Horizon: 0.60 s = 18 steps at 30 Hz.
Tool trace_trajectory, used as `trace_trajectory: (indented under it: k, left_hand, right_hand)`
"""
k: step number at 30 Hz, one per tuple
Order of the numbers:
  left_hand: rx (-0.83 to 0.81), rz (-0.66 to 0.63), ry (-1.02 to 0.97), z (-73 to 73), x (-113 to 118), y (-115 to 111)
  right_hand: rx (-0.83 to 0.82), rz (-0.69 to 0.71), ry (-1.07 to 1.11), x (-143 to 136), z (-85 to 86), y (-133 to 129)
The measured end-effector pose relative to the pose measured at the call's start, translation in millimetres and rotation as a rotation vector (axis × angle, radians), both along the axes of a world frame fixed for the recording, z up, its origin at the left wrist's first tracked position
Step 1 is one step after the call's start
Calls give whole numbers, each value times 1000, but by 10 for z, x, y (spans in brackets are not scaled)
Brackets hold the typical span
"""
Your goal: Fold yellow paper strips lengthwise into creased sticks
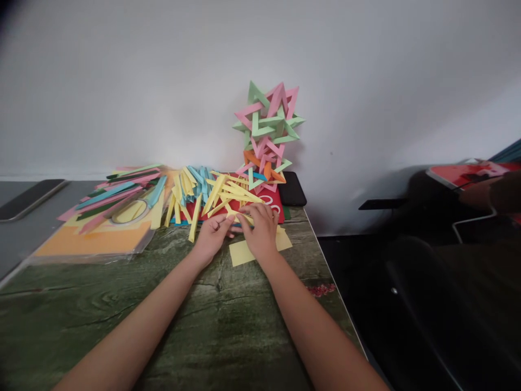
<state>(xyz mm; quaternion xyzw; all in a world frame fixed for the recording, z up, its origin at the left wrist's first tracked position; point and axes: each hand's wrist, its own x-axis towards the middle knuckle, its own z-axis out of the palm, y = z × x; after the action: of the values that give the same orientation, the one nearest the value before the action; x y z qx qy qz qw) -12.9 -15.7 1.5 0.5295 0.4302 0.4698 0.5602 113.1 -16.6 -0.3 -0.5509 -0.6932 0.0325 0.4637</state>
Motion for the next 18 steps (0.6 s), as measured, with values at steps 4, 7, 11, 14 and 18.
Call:
trace_trajectory:
  k: [4, 7, 11, 14, 18]
  left_hand:
    - [-5, 14, 1, -8, 9, -8]
    - [-20, 38, -1, -22, 15, -13]
    - [-33, 64, -19, -25, 15, -17]
    - [-31, 148, -53, -17, 11, -15]
    - [-8, 232, -87, -24, 10, -3]
  right_hand:
    - [-6, 41, -14, 2, -2, 10]
    - [1, 36, -19, 5, -5, 7]
    - [12, 34, -27, 3, -7, 2]
    - [19, 12, -19, 0, -9, 6]
    - [24, -7, -22, 0, -13, 15]
